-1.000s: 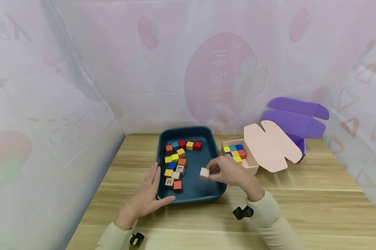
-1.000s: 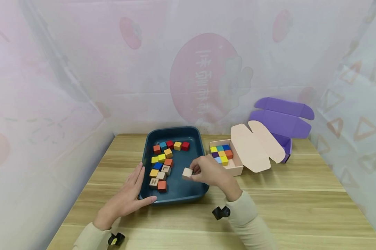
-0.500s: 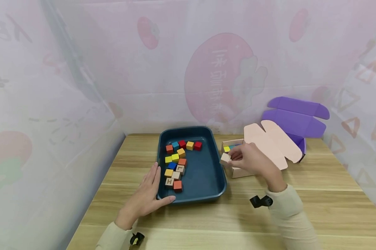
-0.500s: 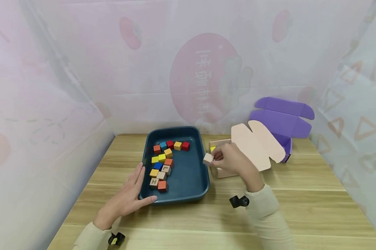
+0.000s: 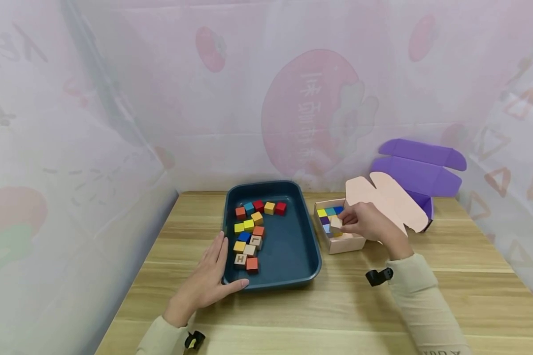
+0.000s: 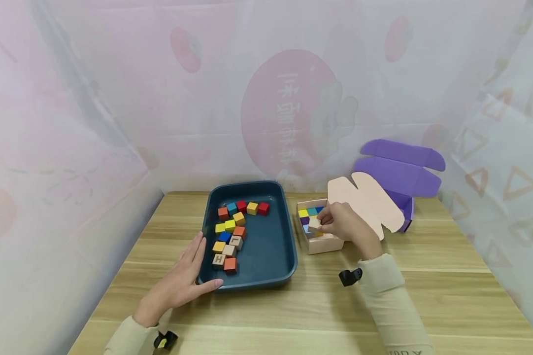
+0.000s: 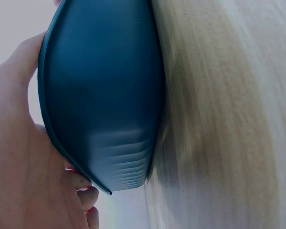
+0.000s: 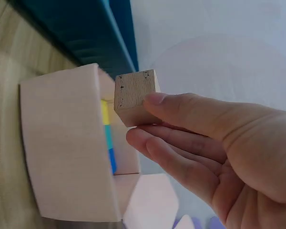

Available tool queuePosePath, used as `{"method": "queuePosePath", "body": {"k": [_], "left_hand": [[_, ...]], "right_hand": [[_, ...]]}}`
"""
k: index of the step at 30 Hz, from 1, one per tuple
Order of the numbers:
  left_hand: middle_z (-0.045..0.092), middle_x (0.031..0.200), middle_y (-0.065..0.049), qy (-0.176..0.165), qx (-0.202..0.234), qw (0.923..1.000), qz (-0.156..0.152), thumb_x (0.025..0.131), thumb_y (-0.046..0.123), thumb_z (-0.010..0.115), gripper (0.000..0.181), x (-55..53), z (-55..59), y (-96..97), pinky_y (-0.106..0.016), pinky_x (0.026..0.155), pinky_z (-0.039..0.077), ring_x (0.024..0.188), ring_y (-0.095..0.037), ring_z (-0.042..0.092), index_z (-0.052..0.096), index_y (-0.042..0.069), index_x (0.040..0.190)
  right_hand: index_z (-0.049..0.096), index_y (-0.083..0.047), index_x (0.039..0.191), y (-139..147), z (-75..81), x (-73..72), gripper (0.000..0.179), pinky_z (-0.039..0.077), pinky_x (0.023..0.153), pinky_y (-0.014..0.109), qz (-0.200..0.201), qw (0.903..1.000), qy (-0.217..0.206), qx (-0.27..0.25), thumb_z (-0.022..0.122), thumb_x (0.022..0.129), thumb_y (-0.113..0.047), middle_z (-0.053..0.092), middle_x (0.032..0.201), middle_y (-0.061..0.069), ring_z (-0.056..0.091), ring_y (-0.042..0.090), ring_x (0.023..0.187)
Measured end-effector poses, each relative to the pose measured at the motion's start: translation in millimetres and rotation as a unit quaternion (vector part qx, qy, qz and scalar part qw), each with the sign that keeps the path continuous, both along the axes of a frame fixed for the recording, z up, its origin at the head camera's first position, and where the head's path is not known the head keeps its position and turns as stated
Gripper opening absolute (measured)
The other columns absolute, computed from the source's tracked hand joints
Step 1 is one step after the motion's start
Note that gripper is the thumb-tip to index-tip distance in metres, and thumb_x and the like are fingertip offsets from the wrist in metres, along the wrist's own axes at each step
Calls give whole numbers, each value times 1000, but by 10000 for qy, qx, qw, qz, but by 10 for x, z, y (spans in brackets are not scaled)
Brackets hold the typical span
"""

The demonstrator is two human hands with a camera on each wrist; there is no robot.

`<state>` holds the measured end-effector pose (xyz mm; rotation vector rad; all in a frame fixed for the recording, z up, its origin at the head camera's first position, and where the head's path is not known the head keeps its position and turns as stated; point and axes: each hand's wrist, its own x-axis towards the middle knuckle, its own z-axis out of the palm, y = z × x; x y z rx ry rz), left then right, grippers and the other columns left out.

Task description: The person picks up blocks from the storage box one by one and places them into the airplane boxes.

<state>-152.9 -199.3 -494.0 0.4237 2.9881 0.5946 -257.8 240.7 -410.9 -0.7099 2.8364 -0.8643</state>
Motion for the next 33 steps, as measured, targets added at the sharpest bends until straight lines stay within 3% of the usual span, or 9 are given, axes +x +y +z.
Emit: {"method": "queuePosePath", "body": {"k": [6,17,28,33], "left_hand": [[-5,180,-13,-2,42,10000,9,90,76,63,122,2,3,3,-63,133,17,167,-38,7,4,5,170],[-7,180,-12,-105,37,9999,6,90,77,62,123,2,13,4,-62,133,16,167,-38,6,3,6,170],[-8,180,-12,-141,121,9998,-15,91,75,64,122,16,7,2,-64,133,15,167,-38,5,2,6,170],[-7,180,-12,-111,153,9998,-2,90,75,64,122,9,7,-5,-64,133,15,167,-38,5,2,5,170]], "right_hand": [[78,5,111,46,-109,-68,21,67,81,37,125,9997,-220,-11,80,92,-4,81,101,16,80,26,92],[78,-1,111,72,-248,-211,19,65,87,36,246,9939,-1032,307,79,93,-4,81,100,7,76,18,93],[79,-5,104,20,-357,-336,15,63,95,41,128,9916,-1190,497,80,90,1,80,95,5,74,15,91],[78,-4,99,-9,-403,-362,11,62,94,42,115,9932,-1026,530,82,89,0,79,89,5,73,13,86]]}}
